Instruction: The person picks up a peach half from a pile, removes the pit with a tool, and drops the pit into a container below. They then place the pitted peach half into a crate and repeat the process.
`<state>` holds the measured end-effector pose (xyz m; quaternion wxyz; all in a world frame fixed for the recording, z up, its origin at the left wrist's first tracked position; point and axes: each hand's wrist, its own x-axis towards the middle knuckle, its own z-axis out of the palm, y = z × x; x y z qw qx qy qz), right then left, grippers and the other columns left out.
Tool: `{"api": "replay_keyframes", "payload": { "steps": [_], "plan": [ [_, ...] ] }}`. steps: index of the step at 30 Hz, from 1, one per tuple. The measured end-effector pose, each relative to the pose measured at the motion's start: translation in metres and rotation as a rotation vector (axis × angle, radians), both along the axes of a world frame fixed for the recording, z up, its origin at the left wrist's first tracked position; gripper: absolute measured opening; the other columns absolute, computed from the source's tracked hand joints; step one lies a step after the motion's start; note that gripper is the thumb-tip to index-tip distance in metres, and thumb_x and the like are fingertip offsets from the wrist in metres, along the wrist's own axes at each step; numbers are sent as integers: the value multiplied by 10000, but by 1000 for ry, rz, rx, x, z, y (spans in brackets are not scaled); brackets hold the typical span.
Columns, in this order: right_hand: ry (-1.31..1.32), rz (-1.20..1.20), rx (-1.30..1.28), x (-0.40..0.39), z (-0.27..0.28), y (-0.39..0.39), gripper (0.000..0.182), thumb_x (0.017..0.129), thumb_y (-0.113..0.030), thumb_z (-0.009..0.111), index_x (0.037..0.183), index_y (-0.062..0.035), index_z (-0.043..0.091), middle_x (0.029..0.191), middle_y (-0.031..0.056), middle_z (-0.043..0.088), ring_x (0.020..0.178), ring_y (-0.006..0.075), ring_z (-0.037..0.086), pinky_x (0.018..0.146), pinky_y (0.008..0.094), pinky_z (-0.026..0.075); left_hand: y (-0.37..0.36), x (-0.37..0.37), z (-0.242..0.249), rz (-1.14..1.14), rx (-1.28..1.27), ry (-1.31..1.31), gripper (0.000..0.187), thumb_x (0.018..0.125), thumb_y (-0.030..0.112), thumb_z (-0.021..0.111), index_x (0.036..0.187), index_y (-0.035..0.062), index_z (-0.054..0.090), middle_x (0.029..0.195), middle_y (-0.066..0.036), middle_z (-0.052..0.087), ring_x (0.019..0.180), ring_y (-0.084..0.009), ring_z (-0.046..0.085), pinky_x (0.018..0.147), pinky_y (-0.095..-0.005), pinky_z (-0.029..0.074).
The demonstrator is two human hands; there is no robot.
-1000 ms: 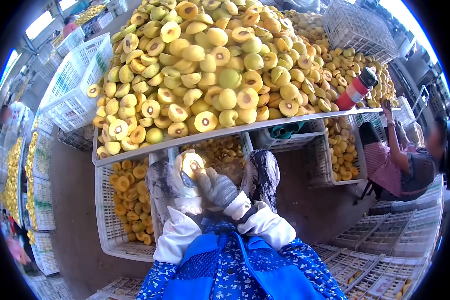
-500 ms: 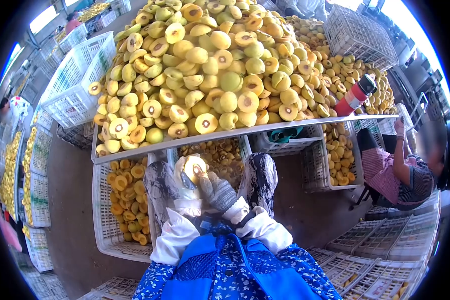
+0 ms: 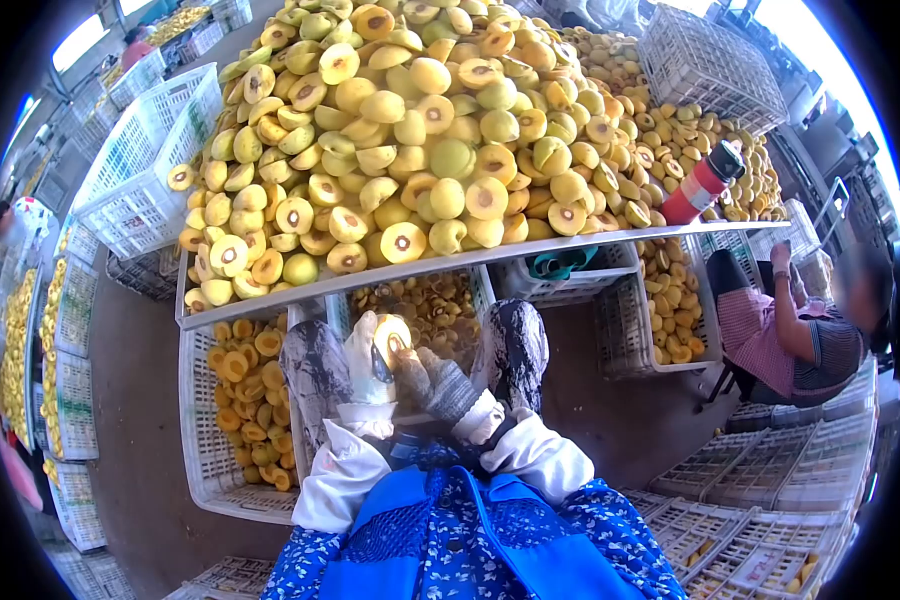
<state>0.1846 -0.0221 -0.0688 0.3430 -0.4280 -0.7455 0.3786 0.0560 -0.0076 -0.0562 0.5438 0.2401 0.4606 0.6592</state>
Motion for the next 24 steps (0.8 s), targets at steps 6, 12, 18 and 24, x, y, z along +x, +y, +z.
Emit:
{"api": "replay_keyframes", "payload": {
  "steps": [6, 12, 18, 24],
  "plan": [
    [87, -25, -145, -5, 4, 0, 314, 938, -324, 454, 918, -28, 556, 773, 269, 580, 747, 451, 570, 596, 485, 433, 5, -11, -25, 60, 56, 122, 294, 917, 263, 492, 934, -13, 590, 785, -79, 610, 680, -166, 577, 635, -271, 476],
    [253, -27, -180, -17, 9, -4, 297, 954, -276, 429, 943, -20, 579, 796, 243, 594, 772, 418, 582, 638, 438, 448, -9, -1, 20, 188, 295, 941, 174, 856, 162, 538, 945, 22, 588, 823, -74, 600, 703, -173, 577, 646, -274, 468],
    [87, 31, 162, -21, 2, -3, 263, 942, -164, 384, 1087, -13, 543, 933, 229, 587, 832, 393, 579, 700, 417, 472, -5, 6, 19, 228, 157, 498, 354, 923, 326, 467, 948, -1, 597, 829, -28, 559, 715, -119, 517, 630, -244, 431],
    [153, 50, 76, -28, 0, 2, 285, 941, -181, 377, 1103, -8, 534, 934, 234, 587, 839, 413, 570, 725, 429, 469, -4, 2, 15, 287, 238, 641, 337, 917, 316, 481, 951, 5, 607, 832, -29, 564, 716, -120, 525, 639, -241, 437]
  ]
}}
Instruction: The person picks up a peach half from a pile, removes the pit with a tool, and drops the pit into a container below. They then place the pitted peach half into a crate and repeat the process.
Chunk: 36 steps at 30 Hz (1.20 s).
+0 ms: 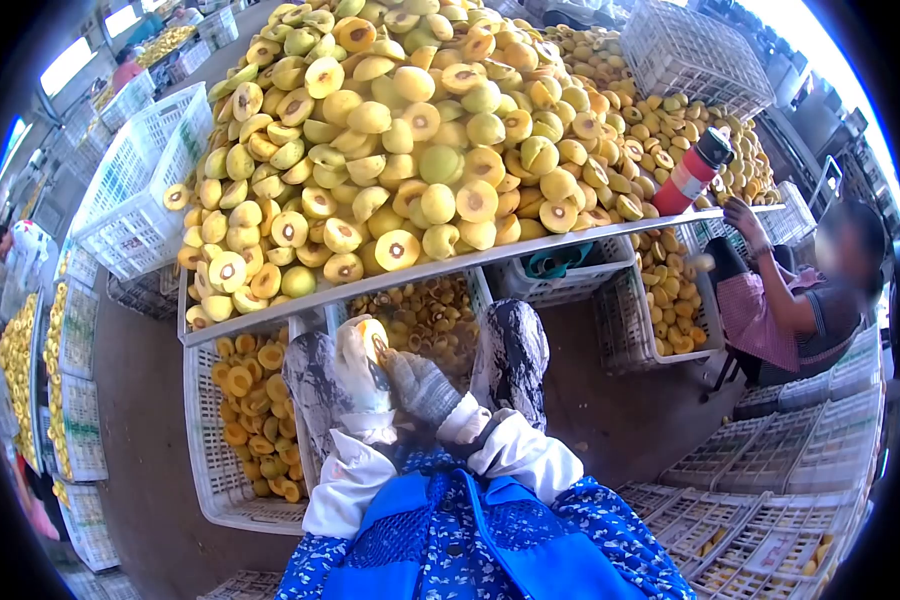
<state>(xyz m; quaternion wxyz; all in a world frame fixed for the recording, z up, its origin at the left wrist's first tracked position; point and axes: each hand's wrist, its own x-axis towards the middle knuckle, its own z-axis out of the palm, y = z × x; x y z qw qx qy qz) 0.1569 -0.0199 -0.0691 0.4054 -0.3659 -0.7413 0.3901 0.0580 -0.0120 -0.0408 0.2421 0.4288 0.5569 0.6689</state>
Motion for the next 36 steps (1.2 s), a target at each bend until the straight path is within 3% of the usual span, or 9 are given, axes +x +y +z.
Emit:
{"api": "replay_keyframes", "payload": {
  "steps": [4, 7, 14, 16, 17, 23, 28, 33, 36],
  "plan": [
    [4, -21, -148, 0, 18, -4, 291, 952, -223, 406, 1039, 8, 562, 874, 237, 605, 835, 403, 582, 710, 411, 465, 0, -9, -4, -51, -66, -191, 284, 904, 265, 494, 943, 10, 612, 834, -37, 576, 720, -121, 539, 643, -246, 448],
    [28, -29, -362, 1, 15, -4, 328, 959, -277, 435, 989, 13, 586, 817, 220, 621, 775, 344, 600, 690, 386, 462, 4, -23, -16, -9, -92, 506, 285, 901, 236, 462, 950, -2, 610, 828, -55, 599, 718, -127, 559, 644, -248, 454],
    [105, 156, -623, 28, 38, -5, 447, 954, -417, 432, 999, -10, 611, 736, 146, 613, 646, 216, 571, 586, 345, 445, 15, -36, 3, -853, -366, -625, 421, 871, 350, 452, 822, -21, 645, 784, -93, 649, 685, -162, 591, 625, -285, 467],
    [60, 155, -1039, 29, 52, -3, 515, 928, -534, 404, 939, -70, 626, 669, 63, 574, 535, 164, 536, 477, 296, 409, 23, -33, -6, -792, -158, -72, 431, 874, 361, 462, 860, -32, 640, 797, -101, 647, 704, -165, 598, 632, -272, 479],
    [235, 152, -1087, 26, 37, -6, 461, 932, -506, 423, 1019, -83, 586, 699, 42, 571, 519, 133, 511, 454, 263, 395, 22, -31, -9, -744, -56, 200, 438, 876, 366, 466, 879, -37, 637, 803, -105, 647, 714, -166, 602, 635, -265, 484],
    [1172, 627, -1450, 27, 9, -18, 387, 930, -458, 468, 1124, -126, 502, 760, -29, 564, 633, 52, 524, 494, 136, 391, 1, -5, 20, -443, -214, -645, 311, 882, 281, 604, 895, -28, 641, 787, -85, 656, 705, -123, 609, 633, -231, 494],
    [84, 384, -924, 40, 18, 13, 493, 855, -549, 543, 851, -60, 614, 739, 41, 599, 682, 134, 567, 595, 243, 459, 2, -18, 13, -542, -347, -252, 184, 873, 136, 604, 820, -31, 659, 777, -81, 672, 644, -111, 617, 615, -231, 503],
    [524, 827, -1535, 58, 56, 11, 417, 913, -500, 474, 946, -97, 576, 580, 2, 538, 422, 87, 493, 338, 205, 364, 2, -19, 15, -629, -292, -618, 252, 891, 210, 565, 854, -27, 643, 802, -130, 668, 641, -171, 629, 600, -259, 510],
    [587, 527, -1383, 25, 39, -14, 455, 911, -565, 407, 902, -130, 539, 553, -31, 471, 372, 63, 395, 331, 199, 314, -4, -13, 24, -496, -326, -915, 289, 909, 263, 524, 891, -20, 582, 802, -185, 640, 604, -266, 627, 526, -322, 526]
  ]
}}
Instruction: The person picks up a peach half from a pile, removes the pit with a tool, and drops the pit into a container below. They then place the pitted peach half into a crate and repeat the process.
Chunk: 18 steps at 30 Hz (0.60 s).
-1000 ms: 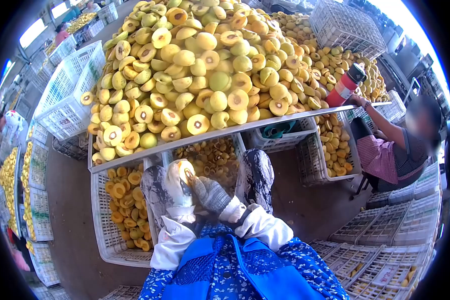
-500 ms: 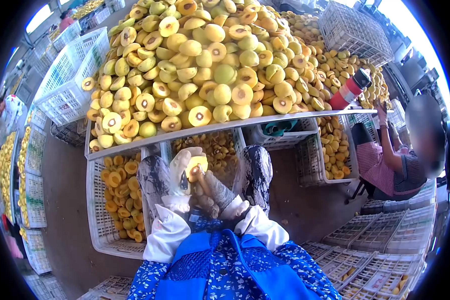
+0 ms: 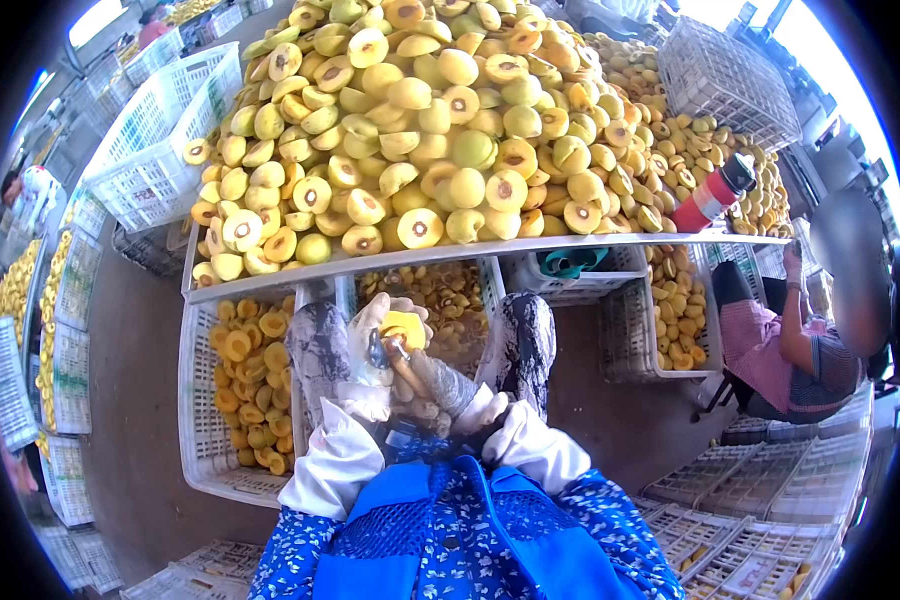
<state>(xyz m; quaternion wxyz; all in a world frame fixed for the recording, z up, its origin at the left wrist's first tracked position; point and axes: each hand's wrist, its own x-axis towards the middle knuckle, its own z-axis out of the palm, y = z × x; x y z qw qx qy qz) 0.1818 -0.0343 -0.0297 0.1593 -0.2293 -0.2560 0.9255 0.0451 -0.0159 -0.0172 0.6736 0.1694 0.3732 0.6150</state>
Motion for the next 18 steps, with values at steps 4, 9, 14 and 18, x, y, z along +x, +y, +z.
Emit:
{"api": "replay_keyframes", "payload": {
  "steps": [4, 9, 14, 18],
  "plan": [
    [65, -235, -134, -34, -19, -13, 390, 947, -468, 409, 1082, -117, 513, 762, -6, 529, 553, 77, 476, 466, 208, 383, -10, -18, 17, 60, -100, -17, 323, 910, 303, 523, 930, -18, 550, 803, -205, 626, 594, -293, 623, 509, -349, 534],
    [554, -159, -424, -30, 6, -18, 393, 900, -444, 530, 1058, -84, 549, 846, 41, 556, 777, 124, 548, 678, 206, 468, -13, -40, 16, 391, -40, -373, 323, 885, 365, 521, 908, 49, 588, 818, -144, 643, 642, -255, 638, 535, -361, 545],
    [21, -337, -492, -23, -65, 16, 494, 804, -651, 515, 747, -161, 522, 464, -25, 416, 331, 100, 381, 302, 257, 325, -30, -142, -21, 747, -150, 657, 158, 902, 181, 548, 966, 47, 601, 728, -66, 631, 575, -210, 603, 549, -288, 528],
    [-105, -225, -323, 0, -92, 18, 544, 808, -672, 487, 845, -131, 531, 540, 2, 489, 394, 132, 454, 348, 274, 356, 13, -137, 22, 621, 205, 2317, 501, 762, 304, 699, 1160, 57, 522, 991, -132, 621, 884, -306, 602, 803, -415, 462]
  ]
}}
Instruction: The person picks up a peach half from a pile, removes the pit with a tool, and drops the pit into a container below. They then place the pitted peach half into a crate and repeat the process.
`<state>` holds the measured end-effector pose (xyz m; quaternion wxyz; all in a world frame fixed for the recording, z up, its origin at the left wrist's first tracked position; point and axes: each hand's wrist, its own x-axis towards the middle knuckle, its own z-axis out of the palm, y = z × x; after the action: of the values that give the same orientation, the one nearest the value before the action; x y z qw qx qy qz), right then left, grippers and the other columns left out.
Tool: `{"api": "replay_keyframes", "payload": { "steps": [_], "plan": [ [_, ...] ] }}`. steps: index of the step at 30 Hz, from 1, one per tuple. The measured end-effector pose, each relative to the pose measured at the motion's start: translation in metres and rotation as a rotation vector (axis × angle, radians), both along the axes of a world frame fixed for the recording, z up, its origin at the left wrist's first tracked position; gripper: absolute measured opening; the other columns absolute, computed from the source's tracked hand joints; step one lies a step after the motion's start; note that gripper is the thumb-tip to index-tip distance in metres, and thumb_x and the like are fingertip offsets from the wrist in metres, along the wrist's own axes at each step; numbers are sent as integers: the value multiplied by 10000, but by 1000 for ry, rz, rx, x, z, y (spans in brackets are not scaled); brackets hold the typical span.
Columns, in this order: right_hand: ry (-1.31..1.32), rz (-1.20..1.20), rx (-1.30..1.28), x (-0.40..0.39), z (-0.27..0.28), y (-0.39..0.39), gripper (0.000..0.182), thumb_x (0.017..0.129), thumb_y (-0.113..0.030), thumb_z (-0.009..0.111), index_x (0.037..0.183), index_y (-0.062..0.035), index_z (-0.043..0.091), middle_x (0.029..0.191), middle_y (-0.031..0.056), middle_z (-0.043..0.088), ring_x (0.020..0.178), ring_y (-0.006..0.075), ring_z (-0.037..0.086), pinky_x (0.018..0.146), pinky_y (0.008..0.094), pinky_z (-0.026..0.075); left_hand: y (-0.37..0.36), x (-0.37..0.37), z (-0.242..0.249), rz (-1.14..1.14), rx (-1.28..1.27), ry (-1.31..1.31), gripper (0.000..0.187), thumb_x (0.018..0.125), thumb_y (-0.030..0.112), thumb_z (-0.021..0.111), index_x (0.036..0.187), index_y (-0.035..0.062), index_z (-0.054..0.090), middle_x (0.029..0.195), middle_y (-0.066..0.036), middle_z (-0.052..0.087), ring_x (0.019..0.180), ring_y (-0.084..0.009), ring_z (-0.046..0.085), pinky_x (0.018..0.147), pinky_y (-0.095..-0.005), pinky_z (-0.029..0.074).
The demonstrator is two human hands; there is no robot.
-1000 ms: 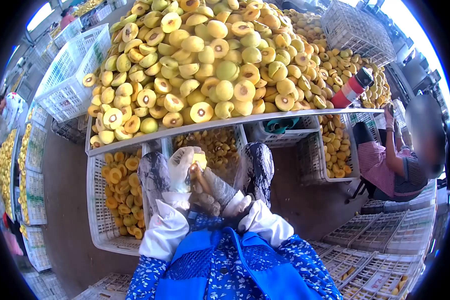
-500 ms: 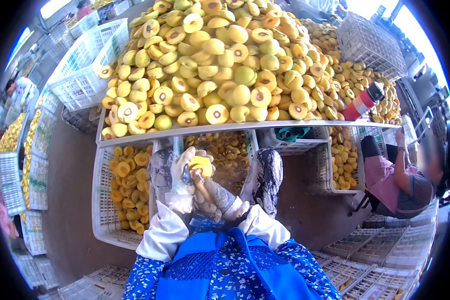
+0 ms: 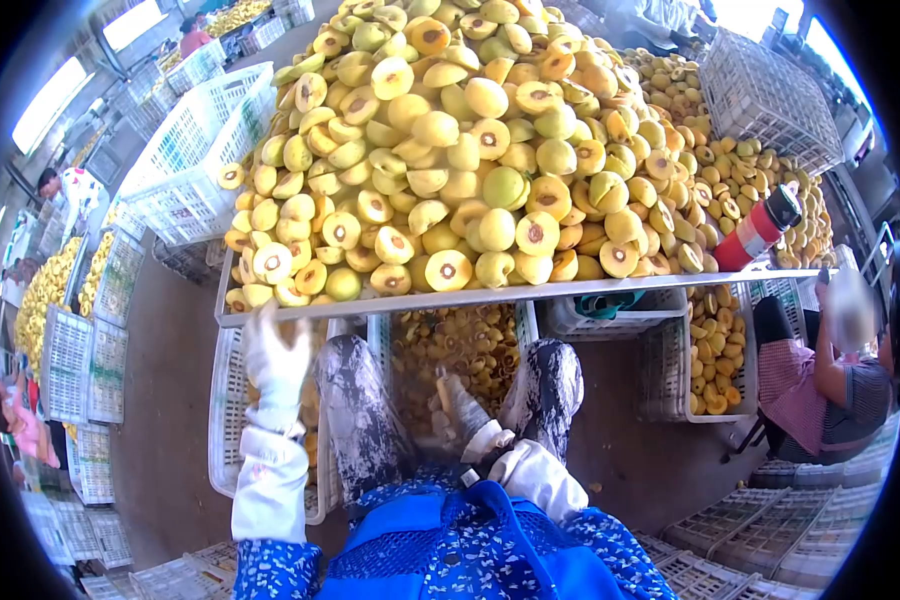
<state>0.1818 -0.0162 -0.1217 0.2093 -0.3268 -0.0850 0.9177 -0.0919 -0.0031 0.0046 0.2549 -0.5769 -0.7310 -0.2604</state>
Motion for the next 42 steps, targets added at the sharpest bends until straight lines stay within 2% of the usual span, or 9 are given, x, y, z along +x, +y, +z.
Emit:
{"api": "replay_keyframes", "payload": {
  "steps": [5, 11, 17, 18, 21, 25, 32, 37, 42],
  "plan": [
    [-305, -52, 201, -18, 5, 6, 528, 838, -661, 449, 812, -139, 525, 474, 4, 429, 348, 142, 385, 332, 281, 279, 114, 54, -73, -203, -325, -309, 545, 681, 430, 718, 1064, 66, 586, 922, -183, 640, 867, -340, 614, 766, -427, 487],
    [-350, 6, 309, -11, 31, 4, 528, 814, -675, 468, 739, -157, 538, 499, -18, 435, 357, 132, 379, 342, 281, 270, 121, 68, -17, -212, -727, -508, 540, 666, 511, 713, 1020, 107, 662, 924, -166, 664, 883, -327, 629, 773, -405, 489],
    [-318, -183, 612, -11, 47, 3, 311, 847, -418, 624, 923, -117, 625, 714, -32, 591, 598, 95, 518, 527, 262, 422, 127, 66, -53, -524, -45, -1225, 435, 761, 354, 719, 1046, 42, 619, 866, -127, 665, 805, -267, 658, 631, -348, 530],
    [-348, -314, 732, -14, 49, 0, 267, 854, -347, 652, 969, -107, 638, 780, -33, 622, 671, 85, 547, 585, 260, 457, 125, 69, -52, -545, -36, -1773, 371, 827, 246, 671, 1108, 34, 552, 805, -92, 628, 684, -226, 647, 493, -307, 521],
    [-425, -385, 1055, -4, 68, 24, 308, 839, -166, 676, 1111, -54, 584, 985, 13, 622, 916, 91, 528, 813, 275, 444, 98, 75, -32, -683, -169, -1920, 400, 848, 179, 636, 1187, 41, 475, 840, -101, 598, 475, -211, 584, 409, -294, 492],
    [-946, -484, 1618, -11, 121, 53, 386, 809, -166, 668, 1163, -100, 531, 961, 132, 635, 810, 268, 645, 683, 352, 512, 70, 113, -34, -836, 21, -1720, 302, 884, 156, 576, 1155, 30, 530, 879, -76, 605, 664, -166, 589, 481, -257, 482],
    [-1194, 23, 1594, -27, 90, 60, 340, 833, -256, 596, 1139, -136, 509, 960, 175, 625, 825, 364, 620, 699, 421, 504, 51, 118, -89, -679, 2, -1799, 419, 994, 330, 381, 924, -1, 627, 804, -8, 596, 715, -91, 491, 648, -252, 422],
    [-698, -235, 1474, -21, 82, 61, 253, 846, -161, 612, 1066, -51, 558, 973, 83, 631, 866, 228, 594, 755, 337, 483, 48, 119, -124, -618, 21, -1690, 435, 980, 343, 421, 1027, -43, 616, 894, -33, 610, 795, -90, 520, 709, -247, 433],
    [-592, -209, 1367, -14, 81, 45, 258, 843, -106, 619, 1087, -42, 570, 867, 54, 644, 793, 103, 584, 686, 266, 488, 19, 138, -33, -423, -137, -1422, 435, 980, 328, 410, 937, -56, 611, 801, -64, 629, 746, -135, 550, 678, -253, 441]
  ]
}}
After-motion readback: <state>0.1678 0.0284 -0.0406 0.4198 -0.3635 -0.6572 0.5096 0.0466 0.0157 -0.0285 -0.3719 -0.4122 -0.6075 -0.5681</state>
